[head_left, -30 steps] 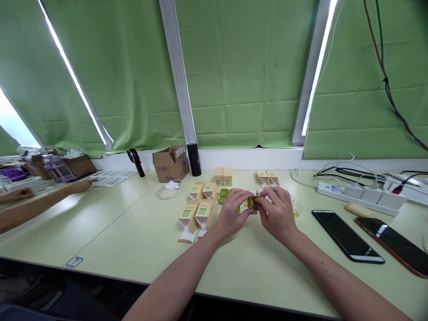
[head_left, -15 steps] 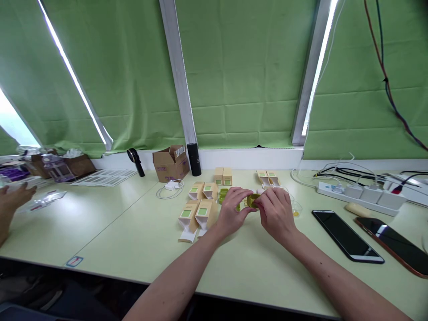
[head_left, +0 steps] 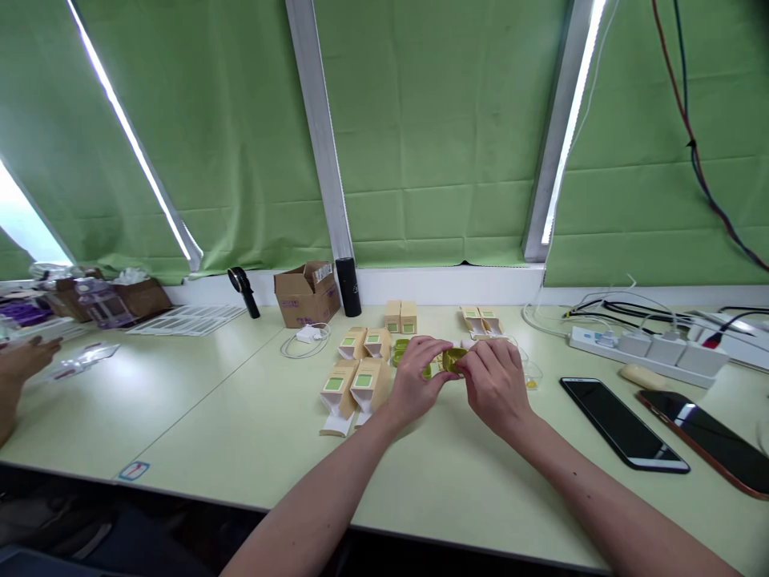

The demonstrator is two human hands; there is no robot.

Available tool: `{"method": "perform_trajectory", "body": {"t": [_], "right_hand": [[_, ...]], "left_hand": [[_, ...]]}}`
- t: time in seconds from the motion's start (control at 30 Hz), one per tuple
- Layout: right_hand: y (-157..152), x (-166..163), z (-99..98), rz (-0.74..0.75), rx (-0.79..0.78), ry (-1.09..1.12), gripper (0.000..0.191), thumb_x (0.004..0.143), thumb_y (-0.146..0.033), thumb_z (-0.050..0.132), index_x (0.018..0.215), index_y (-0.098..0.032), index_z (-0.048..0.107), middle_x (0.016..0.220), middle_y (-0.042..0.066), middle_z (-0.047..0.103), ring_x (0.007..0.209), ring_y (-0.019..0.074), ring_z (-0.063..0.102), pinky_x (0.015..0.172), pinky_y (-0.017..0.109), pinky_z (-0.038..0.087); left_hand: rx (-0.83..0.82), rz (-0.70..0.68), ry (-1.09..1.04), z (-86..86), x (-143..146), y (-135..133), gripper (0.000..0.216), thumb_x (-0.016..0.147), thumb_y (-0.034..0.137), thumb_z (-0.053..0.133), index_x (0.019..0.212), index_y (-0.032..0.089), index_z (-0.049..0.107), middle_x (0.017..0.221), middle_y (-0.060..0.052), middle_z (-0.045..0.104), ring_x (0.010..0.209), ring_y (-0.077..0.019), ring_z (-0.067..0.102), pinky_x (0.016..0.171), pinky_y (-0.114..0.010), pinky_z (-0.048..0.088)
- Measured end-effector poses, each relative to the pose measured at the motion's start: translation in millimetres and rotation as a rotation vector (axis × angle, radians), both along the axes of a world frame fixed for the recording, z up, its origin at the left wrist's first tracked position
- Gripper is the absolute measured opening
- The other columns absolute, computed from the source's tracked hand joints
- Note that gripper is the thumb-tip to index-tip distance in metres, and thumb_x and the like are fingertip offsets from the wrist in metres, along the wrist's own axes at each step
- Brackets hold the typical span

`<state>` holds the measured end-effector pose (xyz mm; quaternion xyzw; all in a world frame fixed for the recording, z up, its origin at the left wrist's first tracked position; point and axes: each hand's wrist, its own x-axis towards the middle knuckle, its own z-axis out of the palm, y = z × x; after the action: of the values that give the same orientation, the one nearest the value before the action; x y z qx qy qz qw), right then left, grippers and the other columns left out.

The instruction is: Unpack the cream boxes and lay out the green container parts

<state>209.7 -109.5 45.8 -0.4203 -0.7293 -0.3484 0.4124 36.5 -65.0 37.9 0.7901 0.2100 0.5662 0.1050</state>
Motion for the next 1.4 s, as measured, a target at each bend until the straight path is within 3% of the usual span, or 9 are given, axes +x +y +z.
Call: {"method": "perform_trajectory", "body": {"t": [0.73,1.03,1.2,1.4], "right_hand": [[1.2,0.5,-2.3,-0.058,0.025,-0.042,0.020,0.096,-0.013,0.056,0.079,-0.021,0.062,0.078,0.006,0.060,0.086,0.0237,0.045,0.086,0.038,0.034],[0.7,0.3,-3.6,0.013,0.005,0.019,0.016,0.097,-0.015,0.056,0.084,-0.022,0.062,0.082,0.005,0.064,0.089,0.0235,0.051,0.090,0.039,0.035],[7.9,3.5,-4.6,0.079,-0.088,0.118,0.014,0.097,-0.013,0.055,0.090,-0.022,0.063,0.094,0.005,0.072,0.094,0.0220,0.057,0.095,0.037,0.034],[28.1,-1.3,-11.7,0.032,-0.358,0.056,0.021,0.094,-0.008,0.053,0.084,-0.021,0.067,0.082,0.003,0.075,0.090,0.0210,0.056,0.091,0.036,0.028]], "left_hand": [[-0.039,0.013,0.001,-2.1,-0.4,3.9,0.038,0.085,0.024,0.080,0.122,0.025,0.071,0.111,-0.009,0.074,0.111,-0.0260,0.062,0.097,-0.047,0.055],[-0.156,0.114,-0.034,-1.0,-7.3,9.3,0.036,0.084,0.020,0.078,0.119,0.025,0.072,0.115,-0.007,0.073,0.117,-0.0262,0.061,0.103,-0.048,0.052],[-0.278,0.221,-0.147,-1.7,-12.0,15.1,0.040,0.083,0.021,0.078,0.122,0.026,0.071,0.120,-0.008,0.069,0.116,-0.0242,0.062,0.103,-0.043,0.051],[-0.397,0.275,-0.248,0.0,-13.7,16.6,0.041,0.086,0.029,0.076,0.126,0.024,0.070,0.122,-0.009,0.067,0.108,-0.0223,0.064,0.094,-0.038,0.054]]}}
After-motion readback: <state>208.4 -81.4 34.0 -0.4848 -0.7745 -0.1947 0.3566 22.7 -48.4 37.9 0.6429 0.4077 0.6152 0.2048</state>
